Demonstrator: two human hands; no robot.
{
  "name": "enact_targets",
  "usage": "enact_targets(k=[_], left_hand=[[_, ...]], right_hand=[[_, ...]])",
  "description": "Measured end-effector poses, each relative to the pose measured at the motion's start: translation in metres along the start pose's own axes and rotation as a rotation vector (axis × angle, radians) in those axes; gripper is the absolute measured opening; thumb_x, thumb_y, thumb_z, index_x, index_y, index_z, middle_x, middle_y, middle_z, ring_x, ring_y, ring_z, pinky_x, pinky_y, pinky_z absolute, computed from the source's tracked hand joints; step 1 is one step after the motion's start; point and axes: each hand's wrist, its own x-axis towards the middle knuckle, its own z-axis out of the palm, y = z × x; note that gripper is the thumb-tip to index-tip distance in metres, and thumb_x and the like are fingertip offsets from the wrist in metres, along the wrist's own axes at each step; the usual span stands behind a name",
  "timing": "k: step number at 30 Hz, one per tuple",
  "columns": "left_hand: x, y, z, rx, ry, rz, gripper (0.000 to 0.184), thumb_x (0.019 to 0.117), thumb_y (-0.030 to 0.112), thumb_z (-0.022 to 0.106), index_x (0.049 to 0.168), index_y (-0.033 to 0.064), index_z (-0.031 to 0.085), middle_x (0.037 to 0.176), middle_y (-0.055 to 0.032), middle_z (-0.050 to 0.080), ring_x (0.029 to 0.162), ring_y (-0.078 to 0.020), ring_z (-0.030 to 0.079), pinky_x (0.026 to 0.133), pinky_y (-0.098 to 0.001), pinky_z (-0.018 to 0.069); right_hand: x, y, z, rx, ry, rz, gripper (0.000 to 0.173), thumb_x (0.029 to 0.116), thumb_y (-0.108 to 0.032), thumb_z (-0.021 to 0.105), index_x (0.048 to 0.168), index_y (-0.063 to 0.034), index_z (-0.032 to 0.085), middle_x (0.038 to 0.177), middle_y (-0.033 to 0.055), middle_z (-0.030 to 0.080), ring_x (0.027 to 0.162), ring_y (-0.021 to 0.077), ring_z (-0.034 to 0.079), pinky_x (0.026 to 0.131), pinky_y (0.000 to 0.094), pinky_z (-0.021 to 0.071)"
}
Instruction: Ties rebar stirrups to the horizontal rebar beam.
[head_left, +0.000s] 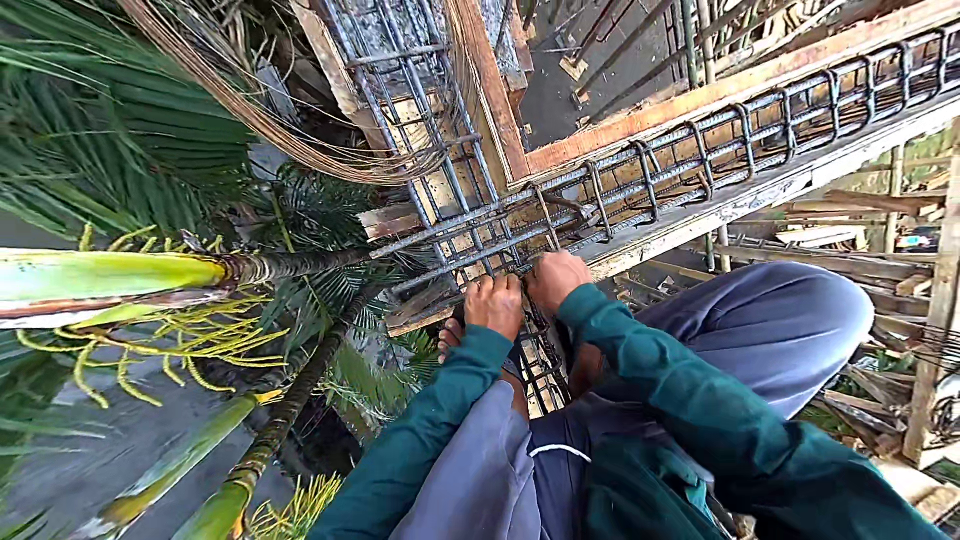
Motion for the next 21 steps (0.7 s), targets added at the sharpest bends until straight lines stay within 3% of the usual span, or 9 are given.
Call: enact_targets(k=[3,6,9,12,14,16,18,19,21], left_hand=[[0.0,0.01,-0.006,-0.042,-0.106,-0.077,0.02,0.0933,0.005,0.064,0.109,-0.0051,0.073,0.103,-0.0233,0.074,0.098,-0.0421,0.071,0.086,-0.0562,0.055],[-0.002,0.02,-0.006,-0.067,-0.129,-0.132,0.021,0.0973,0.007,0.06,0.107,-0.0053,0.074,0.101,-0.0233,0.074,0.099,-0.0408,0.072,0.087,-0.0544,0.0555],[-0.007,0.029,-0.007,-0.12,-0.204,-0.188,0.026,0.0998,0.009,0.056,0.117,-0.0054,0.071,0.109,-0.0245,0.073,0.105,-0.0411,0.071,0.091,-0.0538,0.0545],[-0.001,0.039,-0.034,-0.249,-0.473,-0.278,0.033,0.1041,0.017,0.051,0.124,-0.0028,0.068,0.124,-0.0237,0.068,0.122,-0.0372,0.064,0.105,-0.0508,0.0474],[0.012,0.033,-0.058,-0.323,-0.61,-0.345,0.038,0.1066,0.026,0.048,0.127,-0.0003,0.067,0.124,-0.0224,0.069,0.123,-0.0358,0.064,0.105,-0.0519,0.048],[0.024,0.015,-0.07,-0.435,-0.7,-0.363,0.045,0.1103,0.035,0.042,0.135,0.0032,0.063,0.126,-0.0223,0.068,0.123,-0.0375,0.063,0.105,-0.057,0.0471],[0.023,-0.004,-0.075,-0.537,-0.661,-0.361,0.045,0.1094,0.037,0.045,0.135,0.0059,0.065,0.124,-0.021,0.069,0.119,-0.0381,0.065,0.104,-0.0608,0.0477],[0.017,-0.014,-0.077,-0.571,-0.596,-0.372,0.043,0.1086,0.036,0.048,0.136,0.0069,0.065,0.125,-0.0201,0.069,0.119,-0.0378,0.065,0.103,-0.0616,0.048],[0.007,-0.038,-0.079,-0.59,-0.393,-0.413,0.042,0.1075,0.036,0.051,0.134,0.0077,0.067,0.128,-0.0194,0.068,0.119,-0.0382,0.065,0.103,-0.0626,0.0486]], right_hand=[[0.003,-0.018,-0.025,-0.156,-0.077,-0.066,0.024,0.0945,-0.021,0.066,0.099,0.0015,0.07,0.107,0.0239,0.07,0.105,0.0422,0.068,0.08,0.0641,0.0543],[0.002,-0.052,-0.054,-0.333,-0.25,-0.042,0.03,0.095,-0.02,0.068,0.118,0.0,0.068,0.125,0.0223,0.066,0.121,0.0404,0.063,0.094,0.0626,0.0525],[0.035,-0.075,-0.046,-0.417,-0.315,-0.102,0.032,0.0954,-0.02,0.068,0.113,0.0063,0.069,0.123,0.0275,0.066,0.118,0.0449,0.063,0.091,0.0669,0.0499],[0.055,-0.094,-0.021,-0.277,-0.303,0.074,0.03,0.1017,-0.017,0.058,0.119,0.0063,0.068,0.128,0.0259,0.065,0.124,0.0416,0.061,0.097,0.0621,0.0497],[0.048,-0.097,-0.026,-0.234,-0.299,0.076,0.029,0.1024,-0.015,0.056,0.119,0.0056,0.068,0.129,0.0257,0.065,0.125,0.0419,0.061,0.098,0.0631,0.0494],[0.037,-0.078,-0.054,-0.24,-0.261,-0.079,0.032,0.0983,-0.023,0.065,0.116,0.0031,0.07,0.122,0.0262,0.067,0.119,0.0441,0.064,0.094,0.0678,0.0495],[0.038,-0.034,-0.072,-0.041,-0.061,-0.179,0.043,0.0959,-0.039,0.071,0.11,0.0015,0.073,0.108,0.0252,0.071,0.105,0.0443,0.068,0.09,0.0705,0.0508],[0.036,-0.012,-0.076,0.06,-0.003,-0.19,0.046,0.0985,-0.042,0.067,0.118,-0.0009,0.072,0.108,0.0229,0.073,0.104,0.042,0.07,0.092,0.0691,0.0518],[0.029,0.023,-0.071,0.232,0.034,-0.127,0.044,0.1039,-0.042,0.058,0.115,-0.0012,0.069,0.098,0.0203,0.071,0.091,0.0377,0.07,0.085,0.0644,0.0542]])
